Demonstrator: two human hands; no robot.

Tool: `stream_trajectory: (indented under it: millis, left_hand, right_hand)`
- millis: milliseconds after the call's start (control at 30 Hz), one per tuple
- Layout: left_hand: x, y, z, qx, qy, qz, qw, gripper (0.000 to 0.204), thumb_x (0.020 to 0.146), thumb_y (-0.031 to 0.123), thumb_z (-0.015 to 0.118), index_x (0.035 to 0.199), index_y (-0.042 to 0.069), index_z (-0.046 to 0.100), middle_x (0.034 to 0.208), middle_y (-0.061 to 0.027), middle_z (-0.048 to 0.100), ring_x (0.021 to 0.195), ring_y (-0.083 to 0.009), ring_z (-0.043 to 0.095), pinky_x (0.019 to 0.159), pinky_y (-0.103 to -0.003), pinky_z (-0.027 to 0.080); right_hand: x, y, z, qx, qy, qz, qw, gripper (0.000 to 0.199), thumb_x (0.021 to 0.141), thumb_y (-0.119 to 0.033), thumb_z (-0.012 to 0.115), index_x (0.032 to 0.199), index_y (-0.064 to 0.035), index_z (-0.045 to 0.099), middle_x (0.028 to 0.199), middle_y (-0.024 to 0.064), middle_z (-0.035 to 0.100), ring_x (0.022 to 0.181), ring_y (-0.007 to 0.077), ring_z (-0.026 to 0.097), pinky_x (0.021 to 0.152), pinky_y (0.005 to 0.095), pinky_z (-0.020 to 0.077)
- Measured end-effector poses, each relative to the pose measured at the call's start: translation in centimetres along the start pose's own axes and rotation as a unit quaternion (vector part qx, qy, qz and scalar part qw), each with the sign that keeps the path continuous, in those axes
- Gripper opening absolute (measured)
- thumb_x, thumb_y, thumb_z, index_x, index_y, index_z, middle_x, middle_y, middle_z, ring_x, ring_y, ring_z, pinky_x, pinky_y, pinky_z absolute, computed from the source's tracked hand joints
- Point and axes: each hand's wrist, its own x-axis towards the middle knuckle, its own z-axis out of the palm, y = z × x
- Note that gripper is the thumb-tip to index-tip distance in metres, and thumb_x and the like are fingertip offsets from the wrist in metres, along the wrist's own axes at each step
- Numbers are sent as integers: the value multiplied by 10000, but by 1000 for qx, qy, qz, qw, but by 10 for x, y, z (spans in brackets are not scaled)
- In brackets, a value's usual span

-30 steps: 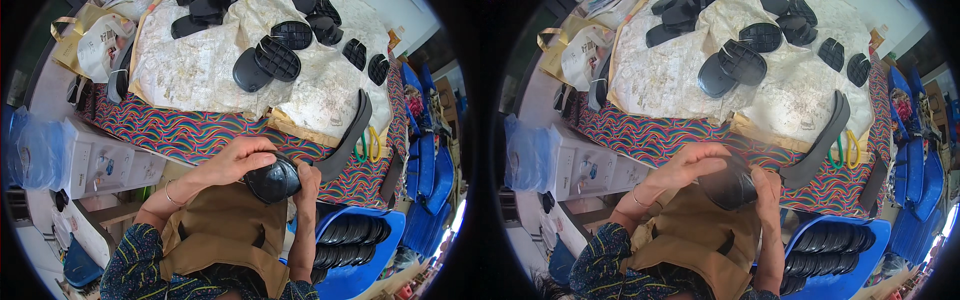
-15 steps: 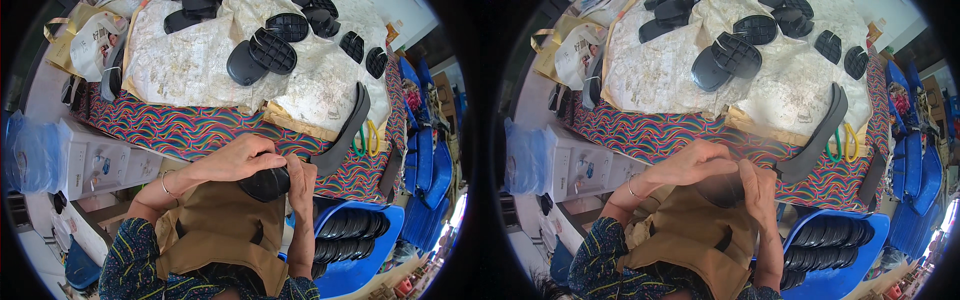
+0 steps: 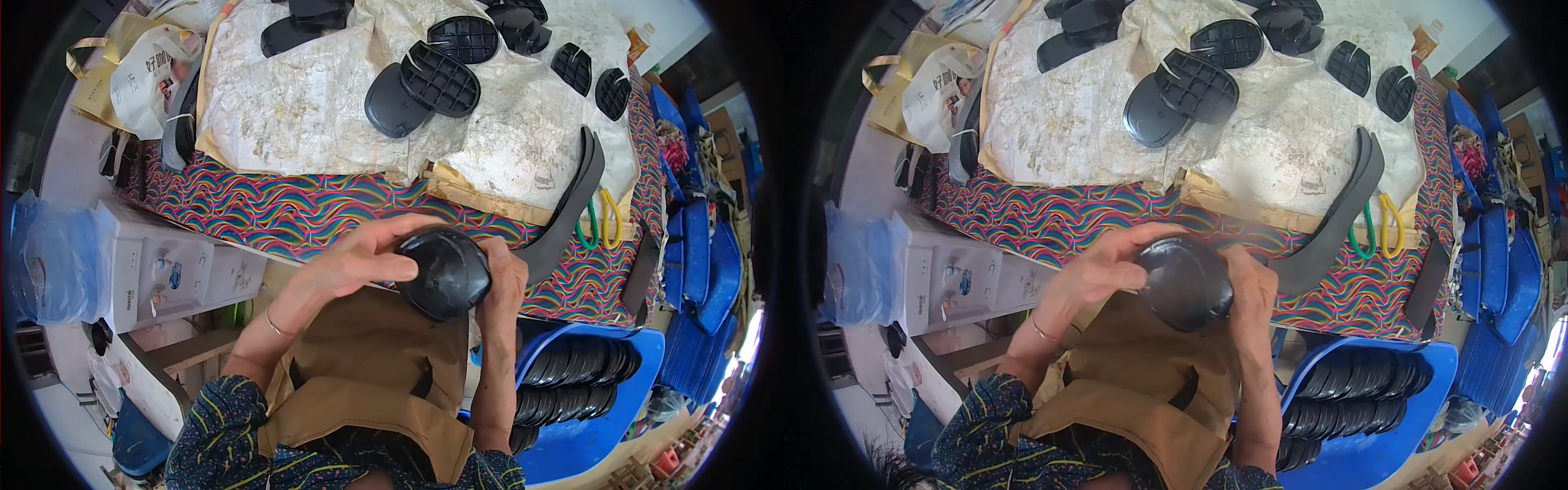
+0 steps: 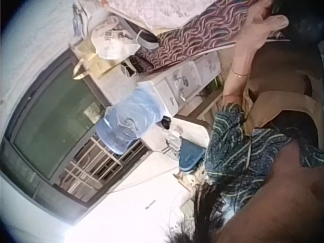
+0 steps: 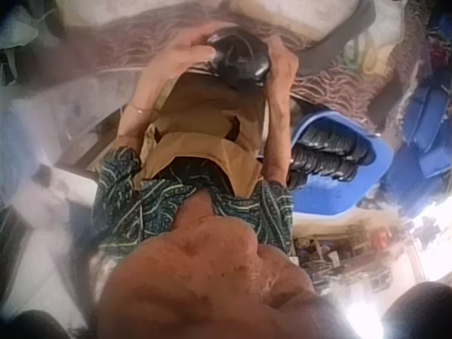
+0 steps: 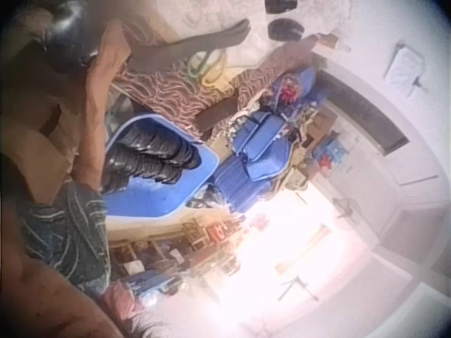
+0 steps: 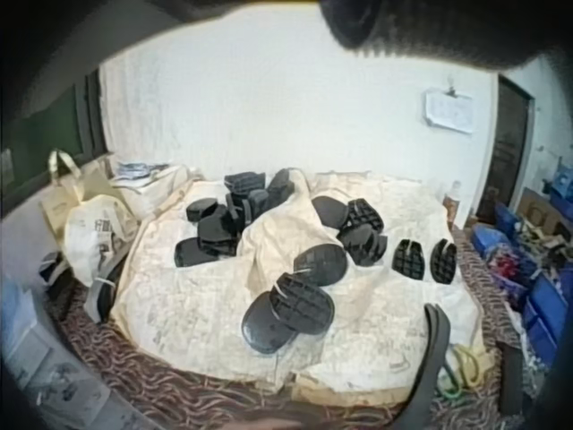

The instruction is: The person assembles black plastic slippers by hand in a workshop. They pick up a sole and a strap, press them together, and place the finished slipper into a blue bin. The person repeats this process for multiple units, handling the components one at a time.

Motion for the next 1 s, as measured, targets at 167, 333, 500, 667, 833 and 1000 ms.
stream_trajectory:
  millis: [167, 333, 500, 667, 833, 1000]
  left_hand:
    - [15, -29, 18, -104, 7, 174, 979, 890, 786, 289, 714, 1522, 51, 276, 1431, -232, 453, 1353, -334, 440, 1133, -450, 361]
    - [24, -27, 21, -242, 14, 190, 951, 697, 865, 324, 624, 1451, 47, 369, 1344, -230, 520, 1235, -322, 545, 1050, -423, 460]
    - [27, -24, 31, -283, 88, 196, 935, 540, 952, 367, 506, 1386, 53, 436, 1262, -241, 569, 1182, -332, 574, 1022, -435, 473]
    - [30, -28, 34, -317, 116, 191, 922, 563, 993, 479, 398, 1362, 59, 465, 1206, -219, 584, 1156, -353, 562, 1038, -482, 434]
    - [30, -16, 36, -329, 105, 190, 919, 480, 994, 390, 467, 1341, 59, 469, 1174, -220, 612, 1116, -325, 602, 958, -429, 511]
    - [31, -15, 43, -277, 133, 211, 928, 431, 995, 372, 474, 1322, 90, 473, 1140, -192, 622, 995, -229, 641, 850, -349, 544]
  right_hand:
    - [1, 8, 17, 134, 9, 55, 989, 535, 1044, -414, 440, 1048, 75, 657, 894, 86, 689, 741, 112, 612, 666, 253, 478]
    - [0, -2, 27, 338, -21, 127, 932, 530, 1028, -386, 495, 1193, 107, 595, 1108, 138, 678, 980, 162, 645, 829, 278, 507]
    - [-15, 14, 29, 167, -22, 5, 986, 429, 1030, -267, 512, 1225, 107, 588, 1128, 125, 667, 1024, 167, 616, 937, 289, 452]
    - [-17, 16, 33, 100, 25, 10, 995, 392, 1033, -238, 494, 1197, 98, 608, 1117, 114, 662, 1042, 153, 597, 931, 289, 453]
    - [-19, -1, 42, 87, -18, -29, 996, 635, 841, -264, 746, 1325, 68, 505, 1252, 125, 597, 1143, 199, 586, 1024, 328, 433]
    - [-16, 8, 46, 1, -14, -59, 998, 910, 652, -127, 873, 1414, 19, 396, 1395, 161, 506, 1227, 253, 550, 1050, 377, 436]
